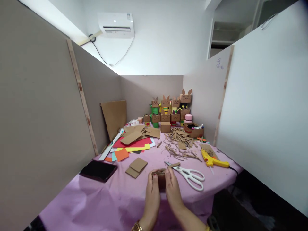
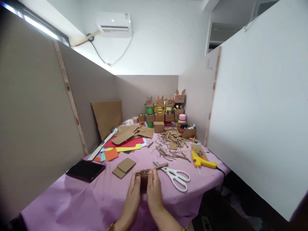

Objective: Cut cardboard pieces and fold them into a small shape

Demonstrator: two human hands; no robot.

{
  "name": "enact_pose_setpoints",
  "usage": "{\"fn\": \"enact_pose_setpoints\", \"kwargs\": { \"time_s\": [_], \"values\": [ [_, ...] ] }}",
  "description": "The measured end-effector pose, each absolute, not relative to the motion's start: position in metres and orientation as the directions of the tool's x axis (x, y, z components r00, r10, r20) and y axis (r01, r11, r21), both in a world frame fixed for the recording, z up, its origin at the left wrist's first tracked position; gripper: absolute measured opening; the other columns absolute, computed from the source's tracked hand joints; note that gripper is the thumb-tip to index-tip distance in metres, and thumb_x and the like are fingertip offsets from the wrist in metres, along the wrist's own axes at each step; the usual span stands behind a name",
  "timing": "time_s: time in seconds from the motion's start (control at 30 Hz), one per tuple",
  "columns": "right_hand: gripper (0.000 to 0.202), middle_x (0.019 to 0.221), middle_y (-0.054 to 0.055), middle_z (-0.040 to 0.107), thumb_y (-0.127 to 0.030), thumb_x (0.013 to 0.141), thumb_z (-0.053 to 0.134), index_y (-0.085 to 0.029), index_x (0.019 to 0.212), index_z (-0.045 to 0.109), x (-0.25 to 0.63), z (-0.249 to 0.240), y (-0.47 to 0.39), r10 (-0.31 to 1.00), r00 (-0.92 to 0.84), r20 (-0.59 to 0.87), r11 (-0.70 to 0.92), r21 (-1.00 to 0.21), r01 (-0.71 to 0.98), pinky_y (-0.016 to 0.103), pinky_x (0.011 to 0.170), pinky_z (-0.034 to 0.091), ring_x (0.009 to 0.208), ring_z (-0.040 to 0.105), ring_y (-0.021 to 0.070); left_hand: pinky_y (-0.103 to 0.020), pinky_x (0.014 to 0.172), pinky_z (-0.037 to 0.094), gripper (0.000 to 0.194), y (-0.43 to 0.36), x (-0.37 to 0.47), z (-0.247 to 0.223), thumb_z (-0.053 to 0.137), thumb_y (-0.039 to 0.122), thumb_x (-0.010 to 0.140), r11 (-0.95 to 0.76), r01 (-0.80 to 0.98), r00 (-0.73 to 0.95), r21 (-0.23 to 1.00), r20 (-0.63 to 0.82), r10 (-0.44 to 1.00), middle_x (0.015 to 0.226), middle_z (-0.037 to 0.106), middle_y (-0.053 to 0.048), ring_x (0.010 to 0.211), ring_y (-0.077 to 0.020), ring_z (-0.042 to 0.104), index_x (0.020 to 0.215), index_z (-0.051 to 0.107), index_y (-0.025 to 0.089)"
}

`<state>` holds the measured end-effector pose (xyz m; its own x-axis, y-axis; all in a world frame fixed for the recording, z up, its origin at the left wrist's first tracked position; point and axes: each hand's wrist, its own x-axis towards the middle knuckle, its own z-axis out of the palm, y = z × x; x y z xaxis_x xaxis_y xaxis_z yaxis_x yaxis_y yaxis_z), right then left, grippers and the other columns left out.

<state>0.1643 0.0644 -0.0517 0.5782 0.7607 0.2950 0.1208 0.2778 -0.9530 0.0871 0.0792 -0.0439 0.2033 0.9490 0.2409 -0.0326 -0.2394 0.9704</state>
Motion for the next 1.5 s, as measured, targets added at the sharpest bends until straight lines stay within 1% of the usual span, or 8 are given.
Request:
{"fn": "enact_pose_setpoints", "kwargs": {
  "time_s": [0.13,0.23,0.3,0.47,0.73,1.0,1.23,1.5],
  "values": [
    [0.032,0.093,0.009,0.07,-0.045,0.083,0.041,-0.02,0.091,0.058,0.161,-0.059,0.067,0.753,0.615,0.233,0.254,-0.966,0.054,0.028,0.08,0.047,0.091,0.064,0.0224,-0.042,0.1,0.039,0.041,0.079,0.084,-0.045,0.032,0.046,0.088,-0.225,-0.039,0.216,0.974,0.228,0.949,0.113,0.063,-0.014,0.109,-0.0245,0.057,0.105,0.054,0.016],
    [0.043,0.111,0.015,0.066,-0.05,0.08,0.044,-0.016,0.102,0.057,0.161,-0.063,0.069,0.739,0.644,0.198,0.236,-0.971,0.027,0.03,0.091,0.043,0.107,0.059,0.0249,-0.043,0.101,0.038,0.041,0.081,0.084,-0.045,0.034,0.047,0.087,-0.228,-0.039,0.219,0.973,0.231,0.948,0.112,0.063,-0.014,0.111,-0.0256,0.055,0.104,0.055,0.016],
    [0.046,0.114,0.016,0.065,-0.052,0.08,0.044,-0.015,0.105,0.056,0.16,-0.063,0.069,0.732,0.655,0.188,0.23,-0.973,0.022,0.032,0.093,0.042,0.11,0.058,0.0258,-0.044,0.102,0.037,0.041,0.081,0.085,-0.044,0.033,0.046,0.087,-0.227,-0.036,0.216,0.973,0.229,0.949,0.112,0.063,-0.014,0.112,-0.0261,0.054,0.104,0.054,0.015],
    [0.043,0.107,0.014,0.067,-0.052,0.083,0.037,-0.018,0.1,0.056,0.153,-0.059,0.068,0.72,0.661,0.212,0.253,-0.967,0.034,0.032,0.089,0.044,0.107,0.058,0.0241,-0.044,0.102,0.036,0.038,0.08,0.085,-0.042,0.032,0.042,0.088,-0.215,-0.021,0.222,0.976,0.214,0.951,0.112,0.063,-0.013,0.114,-0.0261,0.052,0.105,0.054,0.016],
    [0.049,0.116,0.017,0.058,-0.054,0.083,0.032,-0.015,0.105,0.051,0.149,-0.054,0.07,0.703,0.677,0.219,0.254,-0.966,0.048,0.038,0.095,0.038,0.114,0.051,0.0272,-0.043,0.101,0.036,0.038,0.082,0.082,-0.045,0.031,0.041,0.089,-0.215,-0.002,0.222,0.977,0.21,0.952,0.111,0.063,-0.013,0.113,-0.0253,0.053,0.105,0.054,0.016],
    [0.036,0.1,0.012,0.066,-0.047,0.084,0.035,-0.019,0.095,0.055,0.143,-0.054,0.065,0.71,0.666,0.228,0.287,-0.958,0.022,0.034,0.083,0.048,0.096,0.062,0.0241,-0.043,0.097,0.041,0.039,0.08,0.082,-0.042,0.03,0.044,0.087,-0.214,-0.012,0.186,0.977,0.212,0.959,0.108,0.064,-0.013,0.107,-0.0263,0.057,0.102,0.052,0.016],
    [0.028,0.095,0.008,0.068,-0.042,0.085,0.04,-0.021,0.087,0.059,0.145,-0.052,0.07,0.701,0.673,0.235,0.304,-0.953,0.017,0.031,0.088,0.045,0.096,0.061,0.0215,-0.039,0.092,0.045,0.037,0.076,0.078,-0.043,0.034,0.046,0.086,-0.221,-0.024,0.163,0.975,0.222,0.961,0.103,0.067,-0.01,0.103,-0.0247,0.06,0.097,0.056,0.019],
    [0.03,0.089,0.007,0.068,-0.042,0.085,0.039,-0.02,0.087,0.059,0.148,-0.051,0.07,0.725,0.651,0.225,0.295,-0.956,0.002,0.03,0.083,0.047,0.088,0.063,0.0207,-0.04,0.087,0.047,0.035,0.078,0.08,-0.046,0.037,0.048,0.086,-0.238,-0.032,0.145,0.971,0.24,0.96,0.097,0.067,-0.009,0.097,-0.0254,0.061,0.091,0.057,0.02]
  ]
}}
